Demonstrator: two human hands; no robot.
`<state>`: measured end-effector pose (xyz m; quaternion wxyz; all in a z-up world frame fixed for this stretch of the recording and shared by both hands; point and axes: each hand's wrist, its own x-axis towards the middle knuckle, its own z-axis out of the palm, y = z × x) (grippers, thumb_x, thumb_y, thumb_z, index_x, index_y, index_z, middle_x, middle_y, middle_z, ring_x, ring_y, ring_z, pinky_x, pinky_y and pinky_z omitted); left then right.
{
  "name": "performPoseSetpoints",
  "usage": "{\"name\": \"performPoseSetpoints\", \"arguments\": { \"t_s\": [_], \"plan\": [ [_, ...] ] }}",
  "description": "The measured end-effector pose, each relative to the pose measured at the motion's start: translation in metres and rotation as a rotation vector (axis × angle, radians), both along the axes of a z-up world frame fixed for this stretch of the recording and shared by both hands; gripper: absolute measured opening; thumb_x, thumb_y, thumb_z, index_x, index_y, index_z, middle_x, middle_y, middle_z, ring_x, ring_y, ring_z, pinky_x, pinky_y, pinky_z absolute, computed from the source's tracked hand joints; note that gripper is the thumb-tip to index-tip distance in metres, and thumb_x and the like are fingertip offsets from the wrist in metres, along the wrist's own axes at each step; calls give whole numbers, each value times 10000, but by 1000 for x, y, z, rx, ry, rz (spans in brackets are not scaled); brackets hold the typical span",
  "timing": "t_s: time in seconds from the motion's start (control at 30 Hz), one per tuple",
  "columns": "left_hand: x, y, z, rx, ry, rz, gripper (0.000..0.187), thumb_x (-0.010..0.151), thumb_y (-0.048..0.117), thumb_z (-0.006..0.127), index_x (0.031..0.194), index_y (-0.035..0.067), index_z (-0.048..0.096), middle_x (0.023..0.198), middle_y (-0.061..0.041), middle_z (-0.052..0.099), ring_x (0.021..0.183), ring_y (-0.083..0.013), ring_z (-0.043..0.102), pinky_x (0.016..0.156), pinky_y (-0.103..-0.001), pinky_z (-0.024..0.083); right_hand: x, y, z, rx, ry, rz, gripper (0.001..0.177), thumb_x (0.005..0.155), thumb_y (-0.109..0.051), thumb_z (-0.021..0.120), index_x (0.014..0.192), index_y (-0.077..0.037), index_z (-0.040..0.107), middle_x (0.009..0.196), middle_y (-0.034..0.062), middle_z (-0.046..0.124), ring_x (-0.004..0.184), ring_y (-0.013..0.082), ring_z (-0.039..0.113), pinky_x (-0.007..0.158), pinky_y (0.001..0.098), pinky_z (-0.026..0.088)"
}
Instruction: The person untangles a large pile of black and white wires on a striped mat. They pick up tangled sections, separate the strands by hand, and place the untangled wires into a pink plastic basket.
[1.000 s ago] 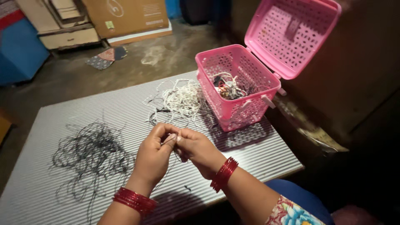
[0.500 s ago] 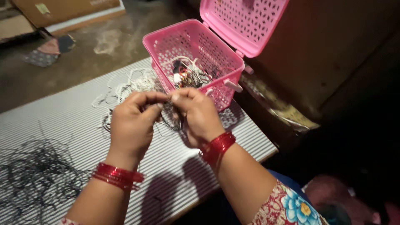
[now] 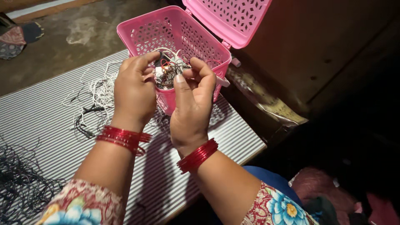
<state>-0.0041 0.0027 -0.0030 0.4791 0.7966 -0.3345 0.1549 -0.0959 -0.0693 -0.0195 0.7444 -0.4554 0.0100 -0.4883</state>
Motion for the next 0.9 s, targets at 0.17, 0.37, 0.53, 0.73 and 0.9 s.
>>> {"name": "performPoseSetpoints", "arguments": {
  "t_s": [0.17, 0.37, 0.53, 0.73, 0.9],
  "plan": [
    [-16, 50, -1, 44, -18, 22, 450, 874, -77, 606, 1281, 98, 684, 1176, -134, 648, 1044, -252, 678, 929, -343, 550, -1, 10, -2, -89, 9, 72, 360, 1059, -66, 568, 1404, -25, 475, 1224, 46, 536, 1118, 113, 530, 1053, 270, 469],
    [-42, 146, -25, 70, 529, 126, 360, 875, -31, 614, 1202, 87, 707, 1121, -65, 764, 1054, -168, 723, 935, -299, 555, -2, 23, -15, -182, 269, 475, 198, 1012, -100, 574, 1191, -27, 614, 1062, 4, 645, 909, 48, 611, 761, 211, 501],
    [-63, 221, -58, 273, 643, 157, 355, 842, -7, 679, 1176, 104, 727, 1108, -58, 793, 1038, -172, 741, 926, -312, 568, -1, 48, -51, -767, 620, 700, 196, 945, -148, 685, 1094, -23, 696, 926, 49, 707, 863, 144, 637, 771, 300, 543],
    [-105, 275, -108, 808, 554, 192, 492, 779, -10, 719, 1231, 184, 701, 1218, -78, 685, 1134, -277, 652, 994, -377, 530, -41, 107, -92, -1419, 636, 805, 421, 815, -243, 805, 1191, -82, 704, 1189, 145, 705, 1133, 316, 644, 988, 405, 509],
    [-141, 285, -148, 797, 308, 352, 358, 758, -73, 663, 1043, 138, 711, 1219, -151, 623, 1120, -425, 565, 912, -464, 496, -85, 142, -98, -1507, 367, 740, 961, 632, -286, 929, 1401, 65, 473, 1438, 262, 452, 1314, 444, 425, 1072, 491, 369]
  ]
}}
